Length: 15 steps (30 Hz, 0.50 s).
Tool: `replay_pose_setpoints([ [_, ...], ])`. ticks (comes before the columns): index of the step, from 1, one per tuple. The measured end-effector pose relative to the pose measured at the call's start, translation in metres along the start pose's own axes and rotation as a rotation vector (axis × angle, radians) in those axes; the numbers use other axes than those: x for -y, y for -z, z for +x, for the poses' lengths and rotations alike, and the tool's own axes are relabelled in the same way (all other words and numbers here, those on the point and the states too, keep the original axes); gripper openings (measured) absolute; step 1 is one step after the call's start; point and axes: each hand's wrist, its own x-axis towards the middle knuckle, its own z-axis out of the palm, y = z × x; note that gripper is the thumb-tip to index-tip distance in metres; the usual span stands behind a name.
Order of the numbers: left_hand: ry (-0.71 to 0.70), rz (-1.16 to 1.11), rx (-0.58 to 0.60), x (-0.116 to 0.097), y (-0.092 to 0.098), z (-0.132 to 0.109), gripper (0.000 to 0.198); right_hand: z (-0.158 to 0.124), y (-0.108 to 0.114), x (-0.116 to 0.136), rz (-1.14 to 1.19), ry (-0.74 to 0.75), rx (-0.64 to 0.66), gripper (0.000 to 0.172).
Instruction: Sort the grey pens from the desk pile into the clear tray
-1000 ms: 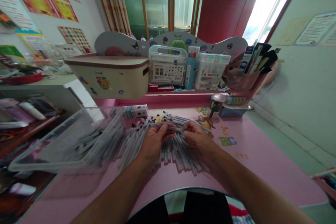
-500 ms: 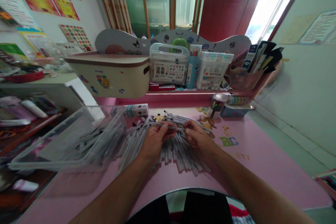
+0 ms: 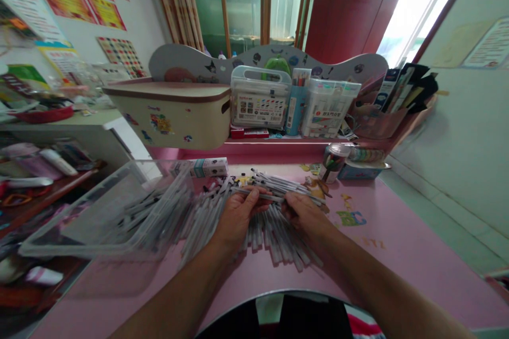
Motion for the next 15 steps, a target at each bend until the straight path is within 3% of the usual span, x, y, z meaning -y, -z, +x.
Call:
replay_pose_setpoints([
  [7, -0.039, -0.045, -0.092, -0.002, 0.001, 0.003, 0.028, 0.002, -0.002, 0.001, 0.162, 0.010, 0.027, 0.024],
  [11, -0.082, -0.076, -0.143, -0.005, 0.002, 0.005, 0.030, 0.002, 0.004, 0.009, 0.369, -0.110, 0.103, 0.023],
  [15, -0.100, 0.022, -0.086, -0.005, 0.000, -0.001, 0.030, 0.000, 0.010, 0.016, 0.476, -0.266, 0.217, 0.025],
])
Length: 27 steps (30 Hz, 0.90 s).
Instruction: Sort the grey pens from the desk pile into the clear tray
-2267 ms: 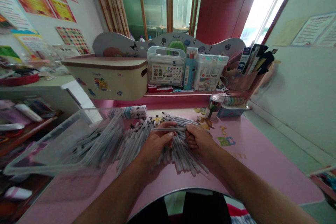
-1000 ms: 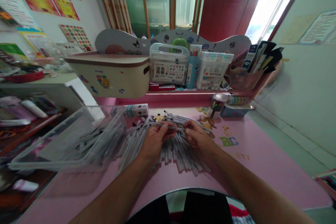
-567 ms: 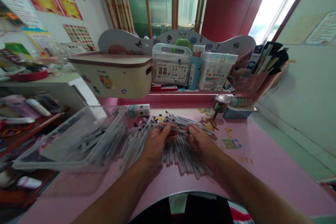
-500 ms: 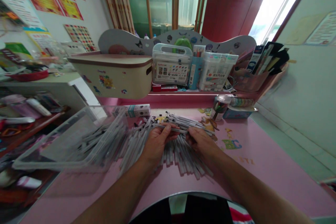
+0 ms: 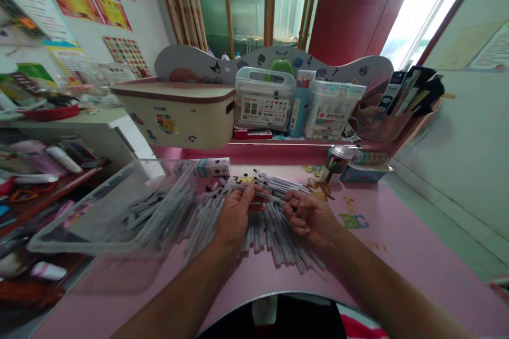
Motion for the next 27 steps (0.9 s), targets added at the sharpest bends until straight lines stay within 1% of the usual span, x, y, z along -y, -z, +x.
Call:
replay_pose_setpoints([
  [2, -0.018, 0.070, 0.049, 0.000, -0.002, -0.005, 0.029, -0.001, -0.001, -0.001, -0.048, -0.040, -0.009, 0.022],
  [4, -0.035, 0.100, 0.072, -0.001, -0.004, -0.008, 0.027, -0.001, -0.001, -0.004, -0.142, -0.027, -0.024, 0.023],
  [6, -0.045, 0.034, 0.051, -0.004, -0.004, -0.006, 0.025, -0.001, -0.001, -0.006, -0.215, 0.011, -0.028, 0.027],
  [8, -0.055, -0.139, -0.015, -0.009, 0.000, 0.001, 0.022, 0.001, 0.000, -0.006, -0.213, 0.068, -0.053, 0.029],
  [9, -0.063, -0.242, -0.069, -0.012, 0.003, 0.006, 0.020, 0.002, 0.001, -0.004, -0.196, 0.103, -0.086, 0.029],
  [11, -0.079, -0.417, -0.199, -0.018, 0.011, 0.017, 0.016, 0.004, 0.004, 0.000, -0.158, 0.180, -0.189, 0.032],
  [13, -0.062, -0.502, -0.286, -0.021, 0.017, 0.023, 0.012, 0.006, 0.004, 0.003, -0.145, 0.274, -0.310, 0.033],
  [14, -0.030, -0.512, -0.284, -0.021, 0.017, 0.023, 0.011, 0.007, 0.004, 0.003, -0.157, 0.314, -0.358, 0.032],
  [15, 0.017, -0.502, -0.247, -0.019, 0.015, 0.021, 0.012, 0.007, 0.002, 0.002, -0.179, 0.350, -0.389, 0.031],
  [16, 0.075, -0.473, -0.182, -0.017, 0.012, 0.017, 0.017, 0.006, 0.000, 0.000, -0.216, 0.380, -0.403, 0.030],
  [18, 0.192, -0.388, -0.023, -0.010, 0.001, 0.004, 0.030, 0.003, -0.005, -0.006, -0.355, 0.427, -0.388, 0.027],
  [19, 0.235, -0.351, 0.040, -0.006, -0.005, -0.002, 0.034, 0.001, -0.007, -0.010, -0.463, 0.456, -0.360, 0.025],
  [20, 0.267, -0.323, 0.081, -0.002, -0.010, -0.008, 0.035, -0.001, -0.009, -0.013, -0.595, 0.482, -0.305, 0.022],
  [21, 0.285, -0.309, 0.096, 0.001, -0.014, -0.012, 0.032, -0.003, -0.011, -0.016, -0.717, 0.500, -0.230, 0.018],
  [22, 0.293, -0.308, 0.091, 0.003, -0.016, -0.015, 0.026, -0.005, -0.012, -0.018, -0.804, 0.507, -0.161, 0.010],
  [23, 0.294, -0.317, 0.073, 0.005, -0.017, -0.016, 0.023, -0.006, -0.012, -0.019, -0.854, 0.508, -0.107, 0.002],
  [24, 0.293, -0.334, 0.054, 0.006, -0.017, -0.015, 0.024, -0.007, -0.012, -0.019, -0.864, 0.509, -0.077, 0.013],
  [25, 0.300, -0.359, 0.038, 0.006, -0.016, -0.014, 0.027, -0.008, -0.011, -0.019, -0.847, 0.514, -0.080, 0.024],
  [26, 0.320, -0.390, 0.029, 0.005, -0.014, -0.012, 0.029, -0.008, -0.011, -0.018, -0.825, 0.528, -0.109, 0.031],
  [27, 0.354, -0.423, 0.024, 0.005, -0.013, -0.010, 0.029, -0.008, -0.011, -0.017, -0.812, 0.555, -0.160, 0.032],
])
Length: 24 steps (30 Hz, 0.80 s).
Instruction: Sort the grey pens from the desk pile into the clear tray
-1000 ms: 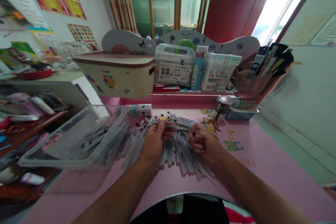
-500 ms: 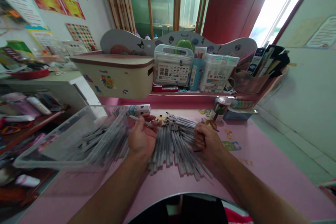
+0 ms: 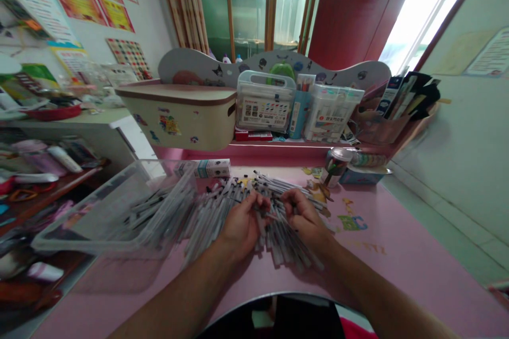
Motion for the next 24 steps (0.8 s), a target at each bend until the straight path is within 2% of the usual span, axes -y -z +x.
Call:
replay_pose_setpoints([
  [3, 0.153, -0.086, 0.021, -0.001, 0.001, 0.001, 0.022, 0.001, -0.001, 0.005, -0.087, 0.089, -0.176, 0.023],
  [6, 0.256, -0.148, 0.077, 0.004, -0.003, -0.001, 0.015, -0.002, -0.007, 0.010, -0.171, 0.214, -0.231, 0.019],
  [9, 0.301, -0.198, 0.039, 0.012, -0.006, -0.002, 0.020, -0.005, -0.012, 0.007, -0.260, 0.256, -0.154, 0.027],
  [12, 0.319, -0.236, -0.018, 0.017, -0.009, -0.003, 0.026, -0.005, -0.013, 0.001, -0.426, 0.308, -0.002, 0.042],
  [16, 0.339, -0.257, -0.010, 0.017, -0.012, -0.004, 0.027, -0.001, -0.012, -0.001, -0.701, 0.369, 0.142, 0.058],
  [20, 0.349, -0.265, -0.011, 0.016, -0.012, -0.005, 0.024, 0.000, -0.010, 0.004, -0.855, 0.412, 0.170, 0.053],
  [24, 0.325, -0.305, -0.022, 0.016, -0.011, -0.005, 0.024, 0.002, -0.005, 0.001, -0.872, 0.421, 0.089, 0.045],
])
